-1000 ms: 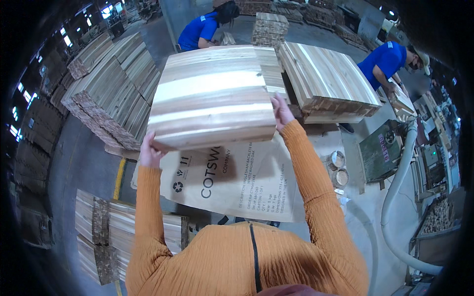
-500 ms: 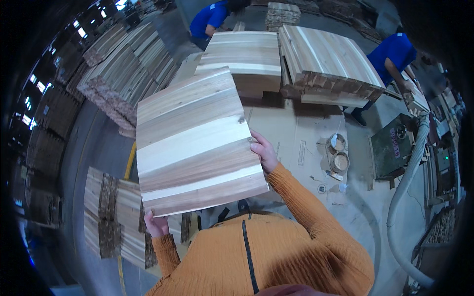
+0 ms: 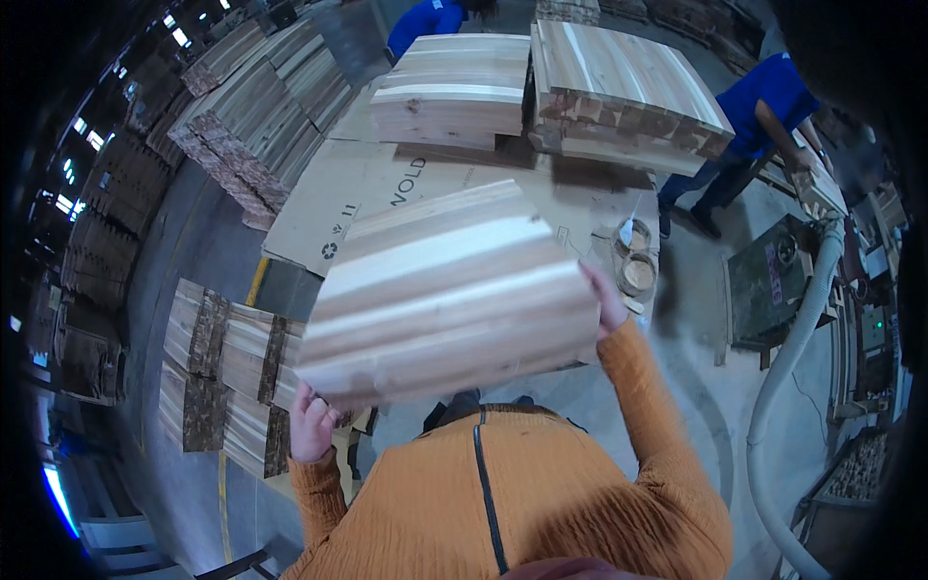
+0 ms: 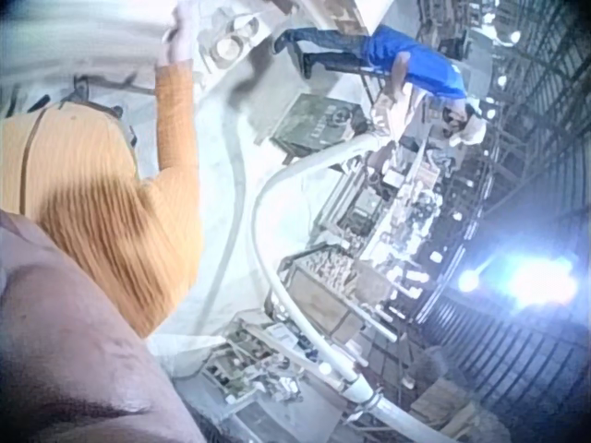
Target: The person repeatedly picks up a stack of wooden planks, turns them over, and visually inspects the surfaces and edges. The person then places the stack back on the table and repeats the process with another stack. Other workers are visible in the background.
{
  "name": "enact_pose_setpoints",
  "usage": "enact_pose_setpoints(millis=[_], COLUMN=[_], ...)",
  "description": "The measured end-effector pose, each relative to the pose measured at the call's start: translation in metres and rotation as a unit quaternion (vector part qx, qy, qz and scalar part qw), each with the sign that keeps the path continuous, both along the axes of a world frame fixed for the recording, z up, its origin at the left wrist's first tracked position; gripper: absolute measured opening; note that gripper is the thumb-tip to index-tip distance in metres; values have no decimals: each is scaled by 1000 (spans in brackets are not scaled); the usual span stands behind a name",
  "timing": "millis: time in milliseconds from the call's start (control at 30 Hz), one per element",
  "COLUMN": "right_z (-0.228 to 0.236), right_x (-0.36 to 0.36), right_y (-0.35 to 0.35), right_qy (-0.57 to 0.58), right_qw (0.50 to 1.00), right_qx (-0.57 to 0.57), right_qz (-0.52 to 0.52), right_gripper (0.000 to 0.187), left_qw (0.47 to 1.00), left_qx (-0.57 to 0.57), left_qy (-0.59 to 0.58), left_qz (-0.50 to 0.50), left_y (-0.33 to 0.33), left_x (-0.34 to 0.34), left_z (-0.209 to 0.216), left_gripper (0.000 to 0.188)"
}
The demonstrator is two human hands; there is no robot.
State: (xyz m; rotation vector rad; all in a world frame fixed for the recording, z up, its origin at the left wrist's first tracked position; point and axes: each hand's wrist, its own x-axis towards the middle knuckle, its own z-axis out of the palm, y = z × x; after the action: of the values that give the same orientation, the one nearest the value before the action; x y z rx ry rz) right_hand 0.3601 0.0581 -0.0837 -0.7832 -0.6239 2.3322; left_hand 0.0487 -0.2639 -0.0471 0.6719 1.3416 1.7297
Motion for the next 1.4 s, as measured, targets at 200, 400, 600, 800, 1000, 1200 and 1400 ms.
enact_pose_setpoints(millis=[200, 400, 600, 800, 1000, 1200, 1400], right_z=[53, 38, -57, -77, -74, -88, -79], right_x=[-8, -3, 141, 138, 124, 121, 117], right_y=[56, 98, 168, 142, 118, 126, 130], right_qy=[147, 89, -477, -713, -803, -824, -774], right_qw=[986, 984, 716, 479, 365, 307, 347], right_qx=[8, 91, 444, 511, 459, 460, 523], right_qz=[-79, -129, -251, 45, 108, 127, 83], right_gripper=[46, 37, 22, 15, 31, 23, 20], left_qw=[908, 753, 700, 713, 720, 753, 757], left_qx=[-4, 272, 319, 243, 265, 314, 324], left_qy=[399, 564, 619, 612, 592, 490, 472], left_qz=[127, 203, 161, 242, 247, 306, 314], left_y=[88, 171, 175, 183, 195, 221, 231], left_x=[27, -9, -6, 43, 35, 19, 7], left_z=[34, 25, 20, 33, 40, 49, 59], left_gripper=[94, 106, 98, 90, 82, 66, 57])
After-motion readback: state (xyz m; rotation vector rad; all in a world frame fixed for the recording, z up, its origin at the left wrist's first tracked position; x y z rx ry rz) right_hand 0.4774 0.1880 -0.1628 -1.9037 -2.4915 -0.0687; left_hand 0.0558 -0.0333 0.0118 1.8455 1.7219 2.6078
